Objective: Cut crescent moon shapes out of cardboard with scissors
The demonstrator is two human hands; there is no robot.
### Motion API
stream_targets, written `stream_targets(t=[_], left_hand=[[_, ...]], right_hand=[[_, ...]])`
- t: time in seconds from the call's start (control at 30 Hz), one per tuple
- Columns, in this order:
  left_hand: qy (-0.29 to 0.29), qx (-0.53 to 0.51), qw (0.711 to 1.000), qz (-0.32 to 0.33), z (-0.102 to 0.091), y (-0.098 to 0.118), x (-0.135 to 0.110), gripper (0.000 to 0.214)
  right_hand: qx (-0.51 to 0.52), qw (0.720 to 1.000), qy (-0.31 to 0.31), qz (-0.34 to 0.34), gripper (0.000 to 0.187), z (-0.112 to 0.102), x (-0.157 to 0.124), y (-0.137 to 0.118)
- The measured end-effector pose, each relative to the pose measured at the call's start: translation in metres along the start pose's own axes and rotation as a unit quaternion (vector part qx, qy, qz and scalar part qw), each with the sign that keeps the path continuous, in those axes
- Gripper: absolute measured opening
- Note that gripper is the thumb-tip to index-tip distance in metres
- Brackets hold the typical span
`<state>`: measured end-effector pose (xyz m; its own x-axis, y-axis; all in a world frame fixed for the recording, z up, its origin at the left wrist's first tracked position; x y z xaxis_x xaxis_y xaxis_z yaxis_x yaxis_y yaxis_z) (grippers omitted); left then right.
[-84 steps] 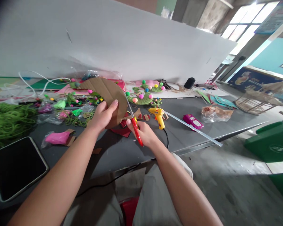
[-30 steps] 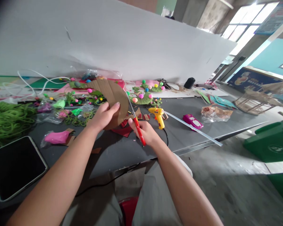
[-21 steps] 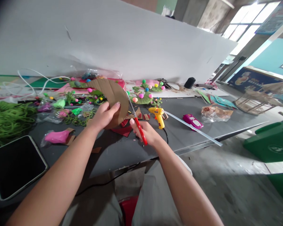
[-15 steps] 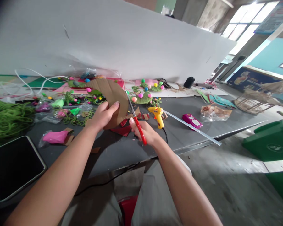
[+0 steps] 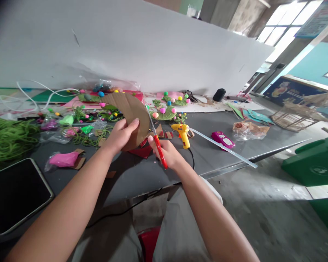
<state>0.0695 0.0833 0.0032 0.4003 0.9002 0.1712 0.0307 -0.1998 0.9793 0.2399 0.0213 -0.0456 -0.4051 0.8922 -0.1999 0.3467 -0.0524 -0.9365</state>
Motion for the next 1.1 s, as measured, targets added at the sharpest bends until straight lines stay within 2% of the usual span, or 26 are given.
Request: stream_targets(t=[0.27,0.5,0.67,0.8,0.93,1.0,1.1], left_hand=[[0.021,-0.003,1.0,0.001,-0.002,-0.007,0.001,0.055],[0.011,-0.026,1.0,0.004,-0.002,-0.005,0.002,0.049],[0.005,-0.041,0.999,0.001,-0.004,-0.003,0.003,0.049],[-0.042,-0.036,0.998,-0.019,0.004,-0.001,0.002,0.05],[-0.121,-0.017,0.991,-0.046,0.022,0.0,-0.002,0.048],[-0.143,0.009,0.988,-0.063,0.028,-0.001,-0.005,0.046],[-0.156,-0.018,0.985,-0.066,0.033,0.0,-0.007,0.04]], right_hand=[[-0.007,1.0,0.022,0.009,0.071,-0.003,0.003,0.007],[-0.06,0.994,0.083,0.038,0.072,-0.014,-0.002,0.01],[-0.009,0.996,0.084,0.021,0.071,-0.013,-0.003,0.003],[0.092,0.992,0.09,-0.006,0.071,-0.012,0.004,0.002],[0.115,0.984,0.134,-0.019,0.067,-0.017,0.007,-0.003],[0.147,0.977,0.151,-0.022,0.062,-0.018,0.007,-0.005],[0.219,0.963,0.151,-0.051,0.053,-0.017,0.008,-0.009]])
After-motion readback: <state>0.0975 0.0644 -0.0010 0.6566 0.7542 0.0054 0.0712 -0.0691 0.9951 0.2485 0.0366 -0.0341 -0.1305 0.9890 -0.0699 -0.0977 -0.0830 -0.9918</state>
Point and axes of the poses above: each hand's wrist, its own x-axis towards the middle knuckle, its own z-axis out of the palm, y = z × x, the point moved 10 cm from there along x, towards the middle knuckle, and after that the axes turned 15 degrees about -y, right-handed, at the moved point
